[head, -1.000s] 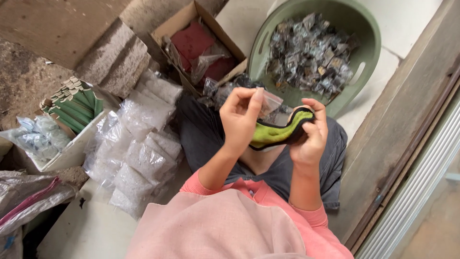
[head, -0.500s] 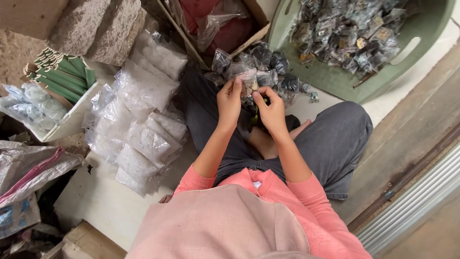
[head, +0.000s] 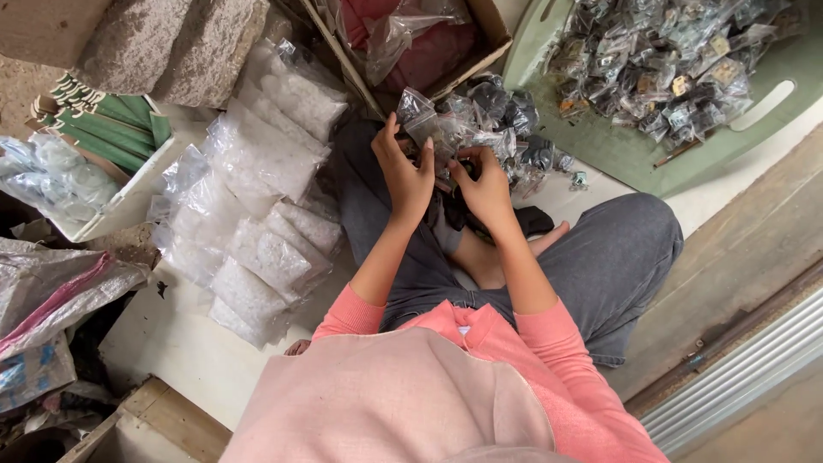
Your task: The person sits on the floor and places small hardware items into plastic bags by hand, using a small cloth to clean them before sealing the bags.
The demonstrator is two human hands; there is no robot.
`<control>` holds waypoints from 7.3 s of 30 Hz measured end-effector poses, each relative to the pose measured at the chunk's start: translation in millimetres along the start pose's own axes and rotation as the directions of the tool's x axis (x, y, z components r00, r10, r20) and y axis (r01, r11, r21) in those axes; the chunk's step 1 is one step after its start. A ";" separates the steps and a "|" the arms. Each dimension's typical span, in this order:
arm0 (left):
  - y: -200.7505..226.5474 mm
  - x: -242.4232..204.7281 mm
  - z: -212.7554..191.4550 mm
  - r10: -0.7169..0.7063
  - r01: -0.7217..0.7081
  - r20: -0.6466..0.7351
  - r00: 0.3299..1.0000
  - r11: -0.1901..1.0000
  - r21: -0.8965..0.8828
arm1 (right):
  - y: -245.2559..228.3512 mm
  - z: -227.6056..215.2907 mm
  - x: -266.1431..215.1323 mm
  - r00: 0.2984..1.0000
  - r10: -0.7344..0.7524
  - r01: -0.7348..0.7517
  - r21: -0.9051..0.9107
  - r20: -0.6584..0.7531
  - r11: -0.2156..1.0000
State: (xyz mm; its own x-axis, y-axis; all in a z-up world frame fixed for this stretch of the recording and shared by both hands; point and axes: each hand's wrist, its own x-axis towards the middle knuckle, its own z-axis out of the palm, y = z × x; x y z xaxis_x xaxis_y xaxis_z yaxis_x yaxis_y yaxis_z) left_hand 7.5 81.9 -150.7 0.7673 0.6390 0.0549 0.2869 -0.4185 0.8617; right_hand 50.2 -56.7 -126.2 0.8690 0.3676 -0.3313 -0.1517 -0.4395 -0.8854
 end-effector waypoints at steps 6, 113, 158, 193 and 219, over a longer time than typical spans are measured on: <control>28.3 -28.3 8.8 0.087 -0.080 0.107 0.990 0.994 -0.069 | -6.5 -36.8 -32.9 0.992 0.109 -0.106 -0.036 0.062 0.994; 181.9 -48.1 -55.7 0.281 0.383 0.520 0.807 0.422 -0.822 | -59.4 -119.9 -120.9 0.376 -0.465 0.892 0.178 -0.801 0.415; 250.1 -56.0 -99.9 0.464 -0.171 0.214 0.859 0.655 -0.736 | -143.3 -105.5 -159.9 0.672 -0.518 0.714 0.278 -0.529 0.642; 245.8 -69.6 -89.7 0.657 -0.469 0.092 0.749 0.623 -0.626 | -135.5 -110.5 -147.4 0.625 -0.503 0.755 0.297 -0.597 0.585; 237.3 -81.3 -82.8 0.666 -0.309 0.184 0.723 0.550 -0.776 | -135.1 -92.3 -146.9 0.639 -0.475 0.730 0.283 -0.604 0.622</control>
State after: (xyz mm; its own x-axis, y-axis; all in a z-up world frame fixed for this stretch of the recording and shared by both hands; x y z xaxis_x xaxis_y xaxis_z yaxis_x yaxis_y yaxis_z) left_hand -34.3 -16.0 91.1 0.8513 0.0647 0.5207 -0.5244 0.0731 0.8483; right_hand -13.5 -127.0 72.2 0.9124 -0.0516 0.4060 0.4066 0.2266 -0.8851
